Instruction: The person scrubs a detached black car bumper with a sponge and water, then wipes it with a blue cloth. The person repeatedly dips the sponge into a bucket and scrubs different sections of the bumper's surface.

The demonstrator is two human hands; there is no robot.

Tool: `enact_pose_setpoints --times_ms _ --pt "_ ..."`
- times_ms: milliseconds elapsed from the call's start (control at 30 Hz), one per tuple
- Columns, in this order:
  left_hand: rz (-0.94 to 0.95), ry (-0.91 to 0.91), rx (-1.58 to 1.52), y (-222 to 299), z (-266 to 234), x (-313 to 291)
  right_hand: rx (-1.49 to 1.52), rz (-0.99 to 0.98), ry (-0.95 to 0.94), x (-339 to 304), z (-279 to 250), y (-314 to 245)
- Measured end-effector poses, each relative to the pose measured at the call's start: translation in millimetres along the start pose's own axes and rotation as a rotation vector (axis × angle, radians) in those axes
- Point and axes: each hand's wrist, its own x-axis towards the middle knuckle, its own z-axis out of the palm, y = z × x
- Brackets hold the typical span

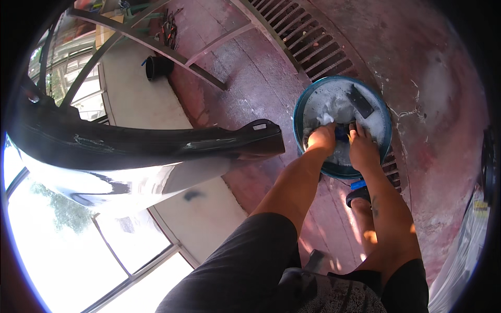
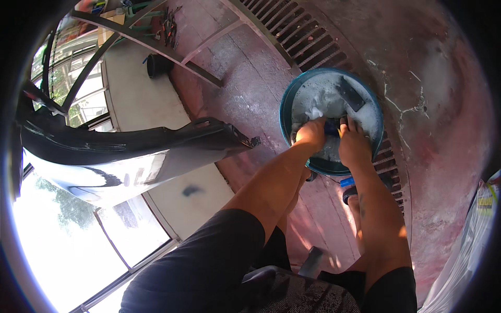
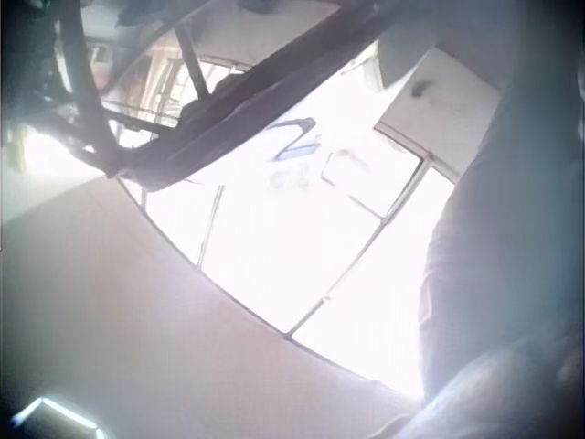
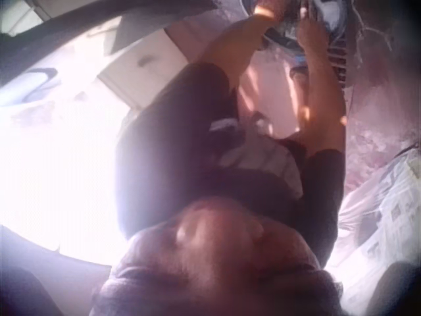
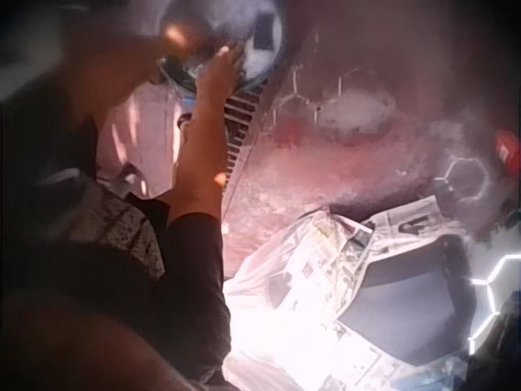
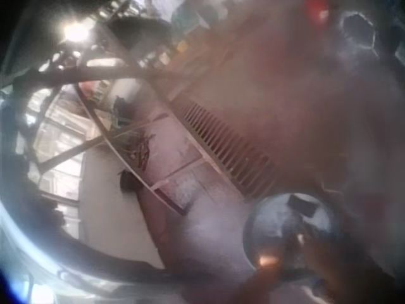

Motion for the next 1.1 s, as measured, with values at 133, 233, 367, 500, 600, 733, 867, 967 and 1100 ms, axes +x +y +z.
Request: enact_pose_setpoints --times_ms 133,233,367,500,600,733,867,967,1100 --pt "-0.195 0.084 -0.254 18.4 -30.0 -46.4 0.456 0.225 0.210 -0.5 -12.5 -13.3" --pt "-0.079 0.207 -0.341 36.7 -61.2 -97.2 0.550 0.282 0.091 -23.3 -52.9 -32.0" --pt "-0.072 0.295 -0.561 56.6 -116.3 -195.0 1.197 0.698 0.221 -69.6 -67.7 -44.0" --pt "-0.076 0.194 -1.020 52.7 -148.8 -282.6 1.266 0.930 0.182 -123.0 -104.0 -96.0" --pt "0.058 0.099 -1.420 51.6 -152.1 -326.9 1.618 0.809 0.148 -146.1 -97.6 -104.7" --pt "0.265 -0.061 -1.614 55.2 -169.3 -380.4 2.152 -0.021 -0.109 -164.1 -91.8 -124.2" --pt "0.564 0.106 -1.147 27.1 -160.8 -400.4 1.943 -0.093 0.098 -200.6 -130.6 -170.8" --pt "0.714 0.427 -0.623 -7.1 -172.2 -418.2 2.177 0.061 0.066 -222.8 -149.0 -198.8" --pt "0.667 0.586 -0.336 -54.4 -226.4 -480.4 2.114 0.105 0.290 -250.1 -161.2 -262.4"
